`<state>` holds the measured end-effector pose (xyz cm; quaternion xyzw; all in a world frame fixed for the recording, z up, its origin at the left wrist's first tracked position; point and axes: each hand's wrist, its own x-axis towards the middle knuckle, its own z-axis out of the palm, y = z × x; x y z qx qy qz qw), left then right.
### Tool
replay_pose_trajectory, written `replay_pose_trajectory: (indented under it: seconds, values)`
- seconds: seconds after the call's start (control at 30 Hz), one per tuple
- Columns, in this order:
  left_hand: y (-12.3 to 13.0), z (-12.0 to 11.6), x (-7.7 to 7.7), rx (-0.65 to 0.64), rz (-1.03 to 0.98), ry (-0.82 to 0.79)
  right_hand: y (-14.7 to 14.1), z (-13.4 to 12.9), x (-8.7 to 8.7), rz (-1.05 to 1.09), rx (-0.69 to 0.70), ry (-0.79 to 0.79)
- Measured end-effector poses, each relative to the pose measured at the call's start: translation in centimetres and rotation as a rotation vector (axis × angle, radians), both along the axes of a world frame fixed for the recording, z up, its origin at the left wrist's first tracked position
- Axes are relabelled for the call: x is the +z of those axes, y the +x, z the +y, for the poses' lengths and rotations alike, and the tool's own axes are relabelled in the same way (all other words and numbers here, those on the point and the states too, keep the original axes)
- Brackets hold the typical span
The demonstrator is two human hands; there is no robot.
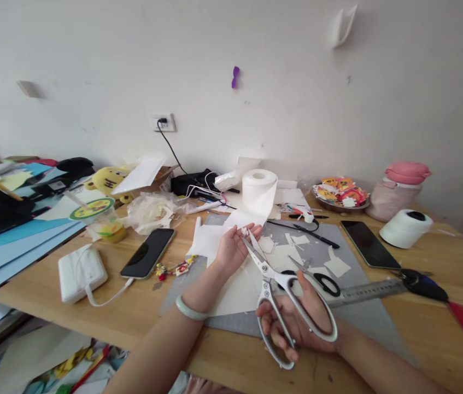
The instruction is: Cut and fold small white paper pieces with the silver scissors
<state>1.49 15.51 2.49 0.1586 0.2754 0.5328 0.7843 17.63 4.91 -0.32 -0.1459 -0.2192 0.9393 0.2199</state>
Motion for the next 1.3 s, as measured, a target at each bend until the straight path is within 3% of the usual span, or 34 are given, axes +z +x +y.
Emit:
replay_pose_trajectory:
  seconds: [0.3, 0.5, 0.97, 1.3]
  values:
    - [0.07, -0.42, 0.07, -0.219, -0.169, -0.015, -0.07, 0.01, 0.53, 0.012, -0.039, -0.017]
    - [0.07, -0.26, -0.41, -0.277, -0.155, 0.024, -0.03, 0.03, 0.58, -0.016, -0.032, 0.02]
    - [0.25, -0.4, -0.32, -0.233, -0.091, 0.004, 0.12, 0.07, -0.01, -0.147, -0.057, 0.005]
    - [0.3, -0.32, -0.24, -0.204, -0.082, -0.021, -0.23, -0.26, 0.87, -0.283, -0.109, 0.005]
